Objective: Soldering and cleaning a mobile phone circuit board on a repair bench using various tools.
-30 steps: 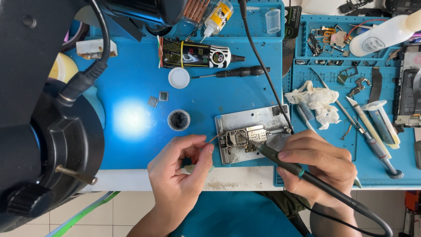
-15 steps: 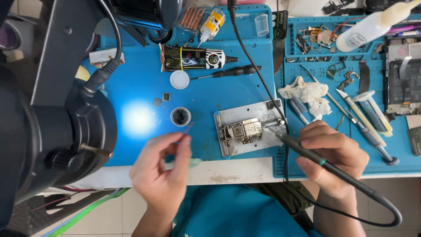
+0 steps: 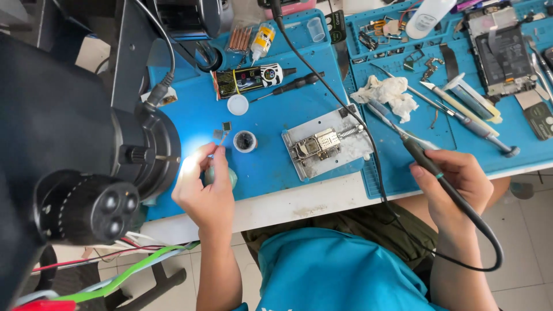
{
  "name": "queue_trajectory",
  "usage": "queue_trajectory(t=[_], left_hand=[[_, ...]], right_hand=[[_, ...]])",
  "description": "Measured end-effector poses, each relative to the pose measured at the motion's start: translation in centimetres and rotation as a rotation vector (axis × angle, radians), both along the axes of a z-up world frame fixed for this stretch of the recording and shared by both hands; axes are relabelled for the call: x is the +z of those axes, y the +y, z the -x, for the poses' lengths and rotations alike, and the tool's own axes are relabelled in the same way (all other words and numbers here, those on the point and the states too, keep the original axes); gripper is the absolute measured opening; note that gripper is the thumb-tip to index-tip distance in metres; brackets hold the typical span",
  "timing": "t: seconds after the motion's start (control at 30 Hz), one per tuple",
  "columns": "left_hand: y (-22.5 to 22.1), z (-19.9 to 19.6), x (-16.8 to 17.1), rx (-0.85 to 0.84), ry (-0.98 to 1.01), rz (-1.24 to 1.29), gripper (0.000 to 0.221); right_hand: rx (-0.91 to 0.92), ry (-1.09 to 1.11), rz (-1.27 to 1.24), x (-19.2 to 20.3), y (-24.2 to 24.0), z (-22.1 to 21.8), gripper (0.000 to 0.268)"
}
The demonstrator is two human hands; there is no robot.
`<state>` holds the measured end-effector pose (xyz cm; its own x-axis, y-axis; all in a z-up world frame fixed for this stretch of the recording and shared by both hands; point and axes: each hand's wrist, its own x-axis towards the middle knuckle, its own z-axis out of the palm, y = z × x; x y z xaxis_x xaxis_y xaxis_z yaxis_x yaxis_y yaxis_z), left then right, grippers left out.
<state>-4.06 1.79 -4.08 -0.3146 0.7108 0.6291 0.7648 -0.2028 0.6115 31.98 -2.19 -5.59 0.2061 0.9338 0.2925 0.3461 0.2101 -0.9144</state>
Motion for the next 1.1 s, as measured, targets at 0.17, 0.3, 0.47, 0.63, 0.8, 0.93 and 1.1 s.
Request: queue_trajectory(t=[0.17,0.3,0.47,0.63,0.8,0.93,1.1], left_hand=[[-0.2,0.4,-0.6,-0.019,0.082,-0.028,0.01],[-0.2,0.4,-0.9,0.035,0.106,-0.076,0.017],[-0.8,-0.3,0.2,0.07,0.034,-0.271,0.014],[-1.4,-0.5,1.0,0.058,0.057,-0.496,0.01],[-1.5,-0.6,1.1,0.056,-0.051,-0.42,0.017],[-1.7,-0.7,0.7,0.078,-0.125,-0.399,0.019],[-1.7,-0.4,0.7,0.115,-0.083,-0.351,0.022]], right_hand=[[0.065,0.011,-0.076,-0.4,0.2,0.2,0.03],[0.02,0.041,-0.092,-0.3,0.3,1.0,0.03],[-0.022,0.092,-0.176,-1.1,-0.9,0.7,0.035],[0.042,0.081,-0.299,4.4,-1.3,2.1,0.033],[0.163,-0.254,-0.31,13.8,3.8,-0.2,0.029],[0.269,-0.607,-0.388,16.4,14.2,0.6,0.017],[0.351,-0.699,-0.424,12.3,27.2,3.0,0.014]])
